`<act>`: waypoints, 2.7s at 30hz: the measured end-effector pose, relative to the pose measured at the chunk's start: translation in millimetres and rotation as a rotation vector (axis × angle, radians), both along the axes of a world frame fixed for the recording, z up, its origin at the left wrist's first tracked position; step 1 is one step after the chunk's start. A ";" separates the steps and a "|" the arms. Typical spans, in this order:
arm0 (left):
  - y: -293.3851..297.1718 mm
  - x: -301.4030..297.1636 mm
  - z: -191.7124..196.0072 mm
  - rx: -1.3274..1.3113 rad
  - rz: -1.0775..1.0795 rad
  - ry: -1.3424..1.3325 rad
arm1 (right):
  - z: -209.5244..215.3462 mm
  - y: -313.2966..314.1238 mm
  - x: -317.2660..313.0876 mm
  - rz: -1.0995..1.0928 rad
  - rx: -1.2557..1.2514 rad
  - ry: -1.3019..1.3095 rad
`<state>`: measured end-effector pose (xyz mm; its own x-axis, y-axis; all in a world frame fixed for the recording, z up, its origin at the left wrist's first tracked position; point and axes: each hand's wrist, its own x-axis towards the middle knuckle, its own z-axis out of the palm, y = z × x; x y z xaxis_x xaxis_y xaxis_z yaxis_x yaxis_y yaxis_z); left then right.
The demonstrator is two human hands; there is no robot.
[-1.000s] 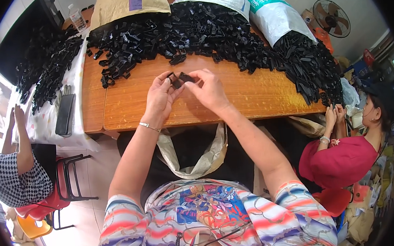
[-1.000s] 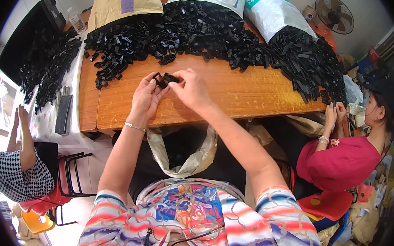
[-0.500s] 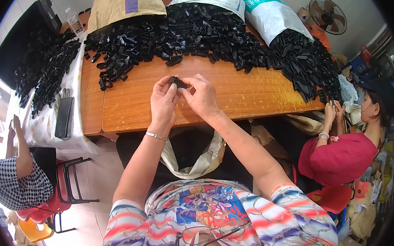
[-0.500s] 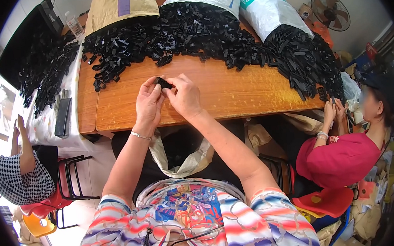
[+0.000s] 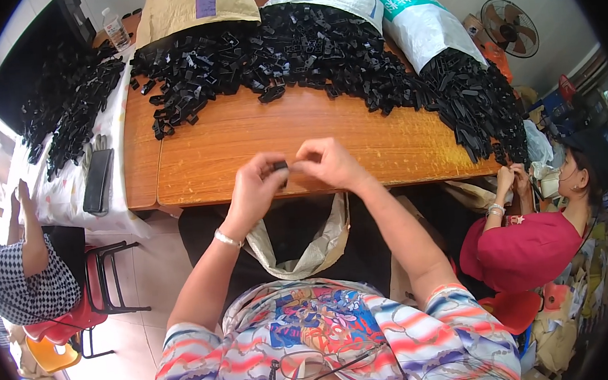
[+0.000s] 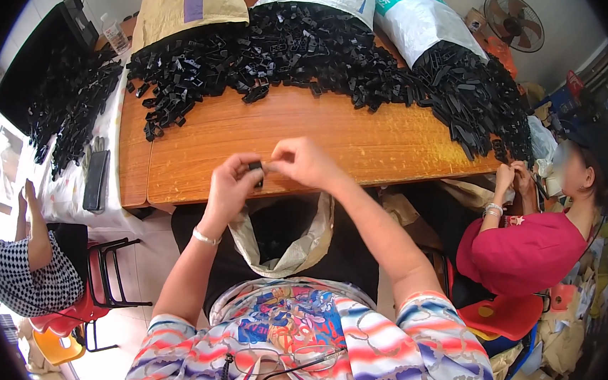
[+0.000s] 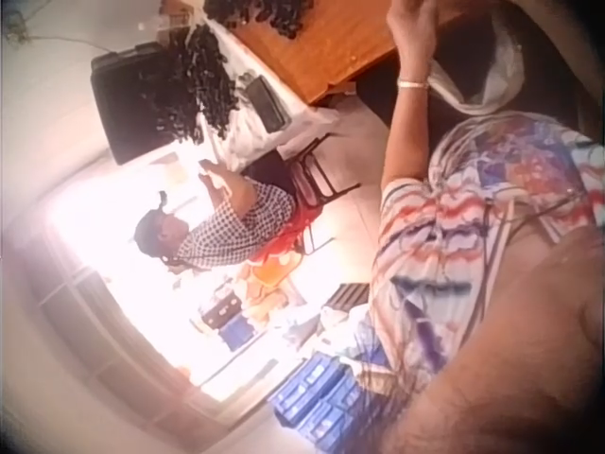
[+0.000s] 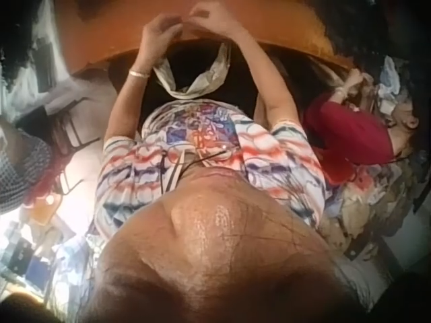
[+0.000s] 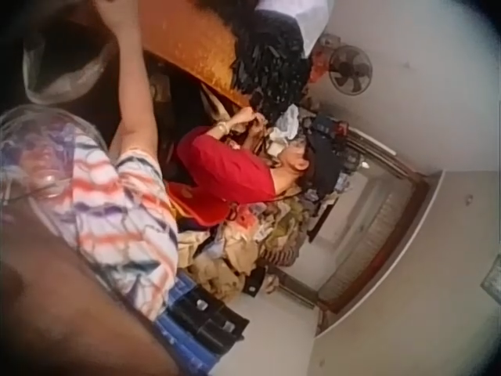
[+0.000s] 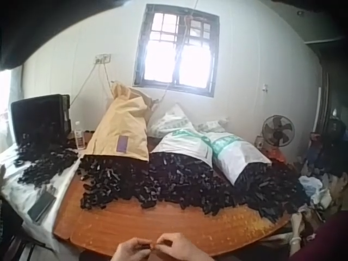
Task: Assembling or inspecting small black plastic components at a workbench.
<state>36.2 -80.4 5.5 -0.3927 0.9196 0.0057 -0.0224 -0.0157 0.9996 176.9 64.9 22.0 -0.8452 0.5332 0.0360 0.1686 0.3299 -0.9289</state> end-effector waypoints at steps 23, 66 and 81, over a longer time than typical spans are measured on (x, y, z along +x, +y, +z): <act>124.5 -88.9 -25.3 0.091 0.254 0.873 | -10.4 86.8 -88.6 -0.223 0.682 -0.334; 51.4 -36.7 3.1 0.282 -0.036 -0.313 | 18.9 -6.3 -37.6 -0.273 0.493 0.325; 50.3 5.0 9.3 0.321 0.224 0.109 | 5.5 -15.8 -28.6 -0.336 0.784 0.405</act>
<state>41.2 -30.1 14.8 -0.5646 0.7558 0.3316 0.1233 -0.3200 0.9394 148.3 49.1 27.5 -0.4963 0.4462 0.7447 0.0816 0.8780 -0.4717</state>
